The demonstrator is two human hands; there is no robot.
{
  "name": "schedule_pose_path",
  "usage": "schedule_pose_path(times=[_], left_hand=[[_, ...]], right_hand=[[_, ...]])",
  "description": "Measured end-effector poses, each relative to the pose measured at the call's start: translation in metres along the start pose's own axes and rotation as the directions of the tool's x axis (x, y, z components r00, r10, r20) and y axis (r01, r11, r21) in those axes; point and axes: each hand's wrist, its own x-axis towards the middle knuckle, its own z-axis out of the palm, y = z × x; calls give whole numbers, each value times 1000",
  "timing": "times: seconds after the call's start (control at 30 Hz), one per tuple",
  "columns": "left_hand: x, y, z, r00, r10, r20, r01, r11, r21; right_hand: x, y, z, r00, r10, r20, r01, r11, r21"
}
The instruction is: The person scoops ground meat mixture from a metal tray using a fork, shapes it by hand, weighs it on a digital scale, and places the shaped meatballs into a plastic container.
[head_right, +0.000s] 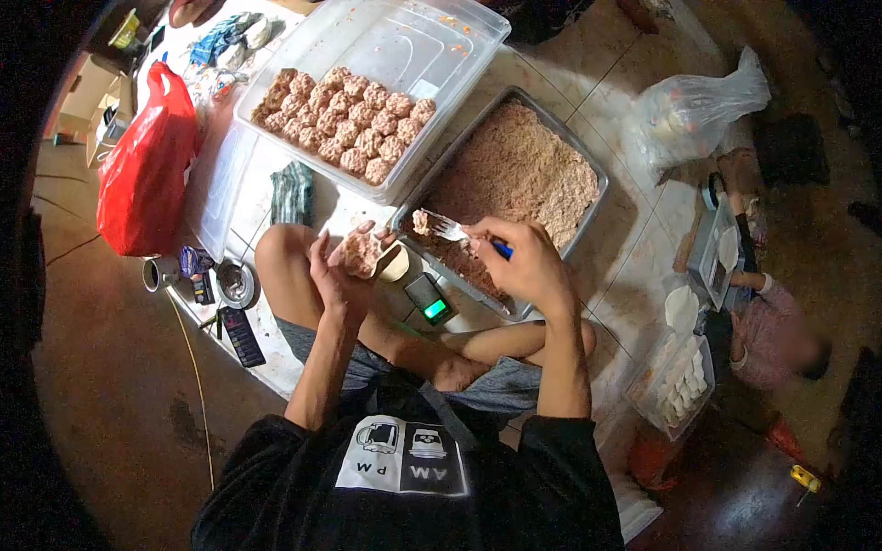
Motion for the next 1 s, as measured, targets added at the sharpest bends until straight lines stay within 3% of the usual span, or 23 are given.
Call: schedule_pose_path(times=[0.07, 0.1, 0.17, 0.2, 0.23, 0.33, 0.37, 0.4, 0.5, 0.57, 0.73, 0.83, 0.9, 0.97, 1.0], left_hand=[[-2, -6, 14, 1000, -4, 4, 3, 1000, 28], [8, -17, 9, 994, -43, -101, 46, 999, 25], [-3, -28, 43, 986, -112, 125, 102, 991, 89], [-1, -34, 45, 979, -149, 137, 143, 988, 49], [-2, -36, 43, 971, -189, 144, 189, 982, 15], [-14, -31, 45, 997, -58, 42, 57, 998, 19], [-20, -31, 45, 999, -36, -5, 36, 999, 22], [-20, -32, 44, 990, -81, 112, 78, 997, 25], [-20, -36, 30, 958, -157, 240, 162, 987, -4], [-26, -28, 32, 992, -57, 116, 56, 998, 14], [-33, -25, 38, 985, -116, 126, 101, 988, 119], [-36, -18, 40, 998, -43, 48, 36, 989, 144], [-39, -26, 42, 974, -136, 184, 109, 982, 152], [-34, -24, 35, 974, -121, 192, 102, 989, 109], [-35, -21, 33, 991, -76, 109, 55, 981, 186]], right_hand=[[-23, -39, 1, 997, 0, -76, -5, 998, -63], [-32, -52, 10, 997, -18, -78, 11, 996, -84], [-45, -40, 47, 992, -77, -96, 57, 978, -201], [-43, -35, 64, 984, -135, -115, 109, 972, -209], [-53, -31, 67, 987, -104, -125, 69, 964, -256], [-74, -60, 52, 991, 29, -133, -79, 916, -393], [-78, -63, 59, 992, -9, -128, -37, 935, -353], [-80, -62, 66, 991, -49, -126, 7, 949, -316], [-80, -44, 77, 984, -94, -150, 49, 960, -275], [-81, -66, 61, 978, -115, -175, 62, 958, -280], [-75, -55, 65, 987, -91, -130, 55, 964, -259], [-77, -80, 61, 960, -121, -251, 40, 952, -305], [-74, -71, 72, 970, -113, -216, 60, 970, -234], [-71, -59, 73, 978, -111, -175, 66, 968, -244], [-75, -73, 58, 988, -35, -150, -3, 969, -247]])
